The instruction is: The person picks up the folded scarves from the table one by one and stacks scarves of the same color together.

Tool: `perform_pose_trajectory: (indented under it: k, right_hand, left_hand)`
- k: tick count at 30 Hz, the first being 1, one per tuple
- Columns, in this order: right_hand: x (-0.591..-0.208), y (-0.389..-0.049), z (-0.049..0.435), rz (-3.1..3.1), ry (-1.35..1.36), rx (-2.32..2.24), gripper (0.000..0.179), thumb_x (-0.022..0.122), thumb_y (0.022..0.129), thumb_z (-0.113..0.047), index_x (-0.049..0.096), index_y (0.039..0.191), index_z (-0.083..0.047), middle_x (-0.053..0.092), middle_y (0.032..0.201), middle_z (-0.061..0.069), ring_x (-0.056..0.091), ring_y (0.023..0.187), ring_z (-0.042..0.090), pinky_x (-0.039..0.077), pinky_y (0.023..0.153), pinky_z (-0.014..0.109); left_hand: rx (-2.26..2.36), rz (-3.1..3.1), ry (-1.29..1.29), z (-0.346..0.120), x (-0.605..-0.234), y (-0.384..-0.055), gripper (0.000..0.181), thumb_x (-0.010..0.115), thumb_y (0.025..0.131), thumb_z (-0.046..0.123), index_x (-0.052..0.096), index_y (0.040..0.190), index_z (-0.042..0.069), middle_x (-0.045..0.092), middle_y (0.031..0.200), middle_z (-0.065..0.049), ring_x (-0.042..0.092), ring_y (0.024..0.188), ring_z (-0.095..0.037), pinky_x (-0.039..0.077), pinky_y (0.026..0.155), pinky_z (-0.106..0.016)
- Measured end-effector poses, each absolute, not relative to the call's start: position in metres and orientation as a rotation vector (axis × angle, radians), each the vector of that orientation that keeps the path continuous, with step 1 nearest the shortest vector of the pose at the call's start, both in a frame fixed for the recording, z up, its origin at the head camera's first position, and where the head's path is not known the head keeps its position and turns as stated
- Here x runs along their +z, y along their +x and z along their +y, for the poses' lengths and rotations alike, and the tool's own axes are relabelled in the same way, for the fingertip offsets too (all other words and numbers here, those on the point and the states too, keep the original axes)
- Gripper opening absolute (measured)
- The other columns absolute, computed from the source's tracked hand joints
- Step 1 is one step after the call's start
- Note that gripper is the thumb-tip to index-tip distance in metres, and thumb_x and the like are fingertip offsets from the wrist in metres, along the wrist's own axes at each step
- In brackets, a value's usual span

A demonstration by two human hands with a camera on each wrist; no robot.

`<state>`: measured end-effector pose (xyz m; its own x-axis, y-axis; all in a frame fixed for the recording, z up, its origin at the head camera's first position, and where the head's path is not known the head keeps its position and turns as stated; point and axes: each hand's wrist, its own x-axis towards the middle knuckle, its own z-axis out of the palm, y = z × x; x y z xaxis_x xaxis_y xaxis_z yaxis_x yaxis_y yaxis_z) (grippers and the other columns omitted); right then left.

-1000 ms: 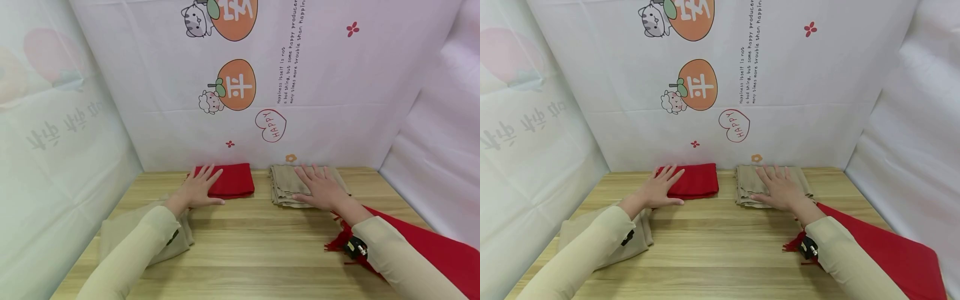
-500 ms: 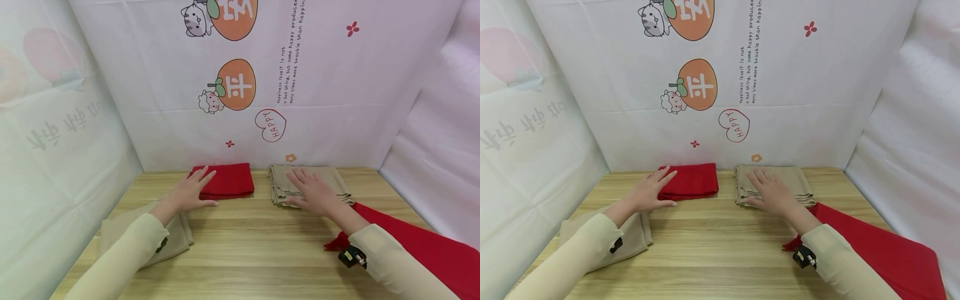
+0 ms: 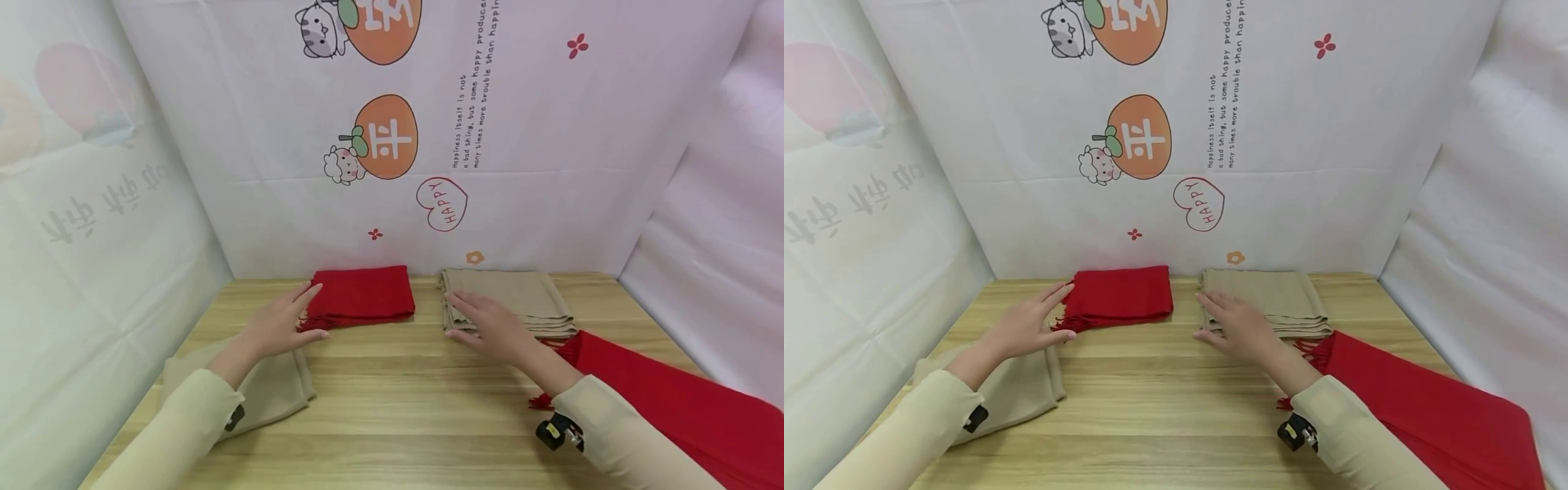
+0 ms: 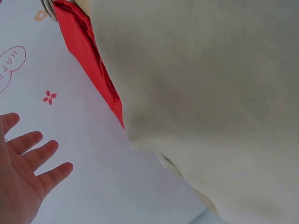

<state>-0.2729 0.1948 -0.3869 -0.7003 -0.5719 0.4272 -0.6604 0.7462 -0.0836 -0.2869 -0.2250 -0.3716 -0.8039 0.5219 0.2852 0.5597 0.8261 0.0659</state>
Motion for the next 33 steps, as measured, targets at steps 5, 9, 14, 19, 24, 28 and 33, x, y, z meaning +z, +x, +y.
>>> perform_pose_trajectory:
  k: [5,9,14,19,24,28,33]
  right_hand:
    - [-0.393,-0.272,0.18,-2.542,0.995,0.404,0.068,0.07,0.088,-0.042,0.049,0.141,-0.004,0.053,0.137,0.019,0.052,0.122,0.036,0.044,0.097,0.051]
    - [-0.397,-0.271,0.164,-2.579,1.033,0.522,0.07,0.064,0.09,-0.049,0.048,0.141,-0.004,0.053,0.138,0.016,0.051,0.124,0.033,0.043,0.099,0.048]
    - [-0.4,-0.267,0.141,-2.645,1.035,0.608,0.07,0.064,0.089,-0.053,0.051,0.141,-0.008,0.056,0.135,0.011,0.053,0.123,0.029,0.042,0.1,0.047]
    - [-0.401,-0.264,0.117,-2.699,1.031,0.7,0.067,0.067,0.088,-0.05,0.051,0.142,-0.013,0.057,0.134,0.01,0.056,0.12,0.024,0.045,0.098,0.042]
    - [-0.404,-0.262,0.094,-2.739,1.026,0.797,0.064,0.066,0.09,-0.049,0.05,0.143,-0.016,0.057,0.134,0.008,0.065,0.082,0.014,0.047,0.094,0.039]
    - [-0.405,-0.26,0.078,-2.746,1.039,0.854,0.065,0.063,0.09,-0.052,0.05,0.143,-0.017,0.06,0.131,0.007,0.062,0.104,0.017,0.048,0.093,0.04]
    - [-0.407,-0.26,0.061,-2.772,1.036,0.971,0.067,0.062,0.09,-0.054,0.049,0.144,-0.016,0.058,0.133,0.006,0.057,0.117,0.02,0.047,0.094,0.039]
  left_hand:
    - [-0.241,-2.731,-0.776,-0.243,-0.374,-0.28,0.089,0.069,0.082,0.058,0.039,0.147,0.004,0.045,0.143,-0.021,0.047,0.125,-0.041,0.042,0.096,-0.056]
    - [-0.289,-2.732,-0.721,-0.261,-0.379,-0.274,0.086,0.07,0.083,0.054,0.04,0.146,0.003,0.045,0.142,-0.023,0.046,0.125,-0.043,0.042,0.095,-0.059]
    - [-0.316,-2.776,-0.641,-0.283,-0.381,-0.264,0.083,0.067,0.086,0.053,0.041,0.145,0.002,0.044,0.141,-0.027,0.043,0.126,-0.047,0.037,0.098,-0.061]
    - [-0.313,-2.786,-0.563,-0.304,-0.382,-0.251,0.081,0.067,0.086,0.053,0.045,0.141,-0.003,0.046,0.138,-0.028,0.043,0.125,-0.048,0.037,0.097,-0.061]
    - [-0.291,-2.808,-0.466,-0.328,-0.383,-0.24,0.08,0.065,0.087,0.054,0.045,0.14,-0.003,0.046,0.137,-0.03,0.047,0.118,-0.052,0.04,0.09,-0.064]
    - [-0.313,-2.834,-0.401,-0.348,-0.389,-0.233,0.081,0.065,0.088,0.054,0.044,0.139,-0.007,0.044,0.137,-0.032,0.045,0.118,-0.054,0.039,0.091,-0.065]
    - [-0.316,-2.853,-0.322,-0.367,-0.393,-0.223,0.083,0.065,0.087,0.053,0.045,0.136,-0.01,0.045,0.134,-0.036,0.044,0.117,-0.055,0.038,0.09,-0.065]
